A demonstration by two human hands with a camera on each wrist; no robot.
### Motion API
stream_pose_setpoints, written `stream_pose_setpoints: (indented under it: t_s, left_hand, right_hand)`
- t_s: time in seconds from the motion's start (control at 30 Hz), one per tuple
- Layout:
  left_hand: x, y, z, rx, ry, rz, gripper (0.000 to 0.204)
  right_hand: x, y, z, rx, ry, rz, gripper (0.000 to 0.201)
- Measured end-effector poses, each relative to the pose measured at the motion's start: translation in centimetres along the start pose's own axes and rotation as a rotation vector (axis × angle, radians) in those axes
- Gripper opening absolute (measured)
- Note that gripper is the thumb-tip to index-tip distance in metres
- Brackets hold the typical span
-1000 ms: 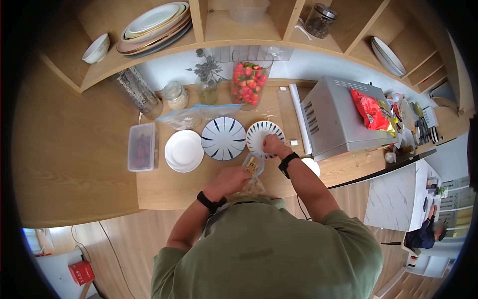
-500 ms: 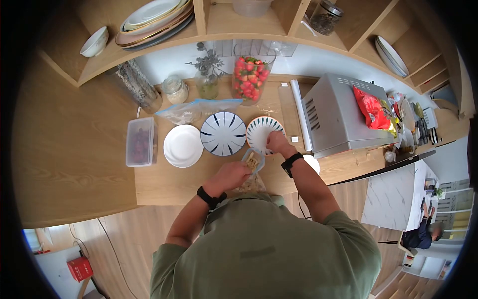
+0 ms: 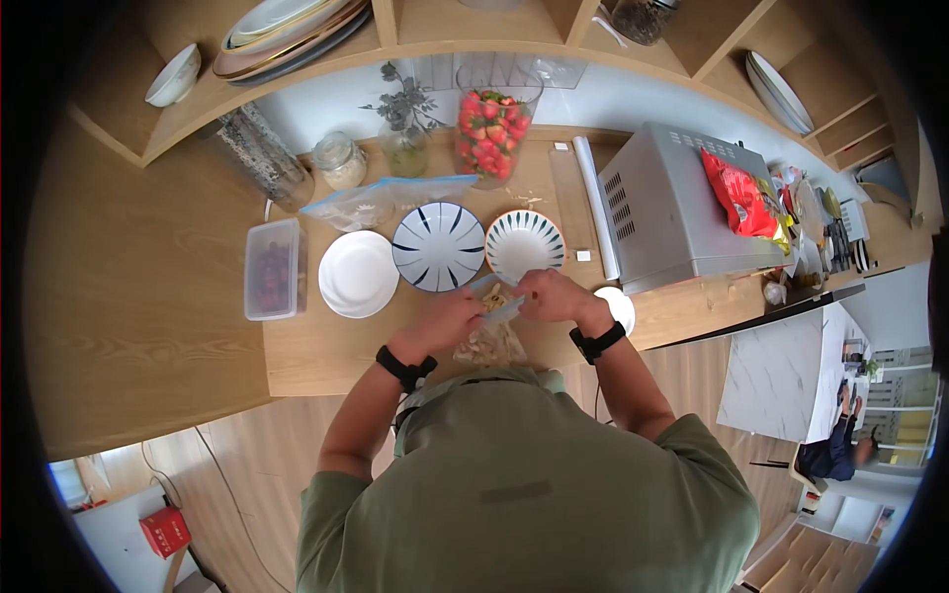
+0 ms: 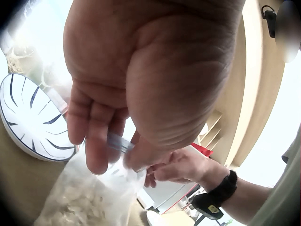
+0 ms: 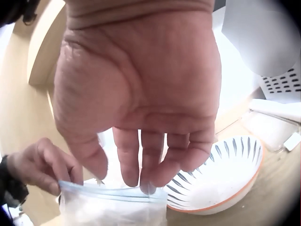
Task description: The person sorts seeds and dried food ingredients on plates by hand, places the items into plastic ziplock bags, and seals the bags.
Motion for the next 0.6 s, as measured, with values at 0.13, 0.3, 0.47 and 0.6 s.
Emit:
stream_pose_setpoints:
  t_s: [0.13, 0.3, 0.47, 0.6]
  left_hand:
    - [-0.3, 2.0, 0.4, -0.012, 0.066, 0.013, 0.015]
    - [-1.8, 2.0, 1.0, 0.07, 0.078, 0.165, 0.01]
    - [-3.7, 1.4, 0.4, -0.015, 0.09, 0.156, 0.008]
    - [-6.8, -0.8, -1.0, 0.028, -0.116, 0.036, 0.006]
  right_hand:
    - [1.4, -0.4, -0.7, -0.025, 0.056, -0.113, 0.009]
    - [0.2, 1.2, -1.7, -0.086, -0.135, 0.032, 0.005]
    - [-2.4, 3.3, -2.7, -0.168, -0.217, 0.06, 0.006]
    - [-4.1, 3.1, -3.1, -0.063, -0.298, 0.195, 0.008]
Point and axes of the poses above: each hand's wrist, its own z-axis towards the middle knuckle, its own x-axis out of the palm, y = z × x, the point moved 10 cm from there along z, towards the middle knuckle, and after that the axes turned 3 degrees about -y, right-handed, at the moved point
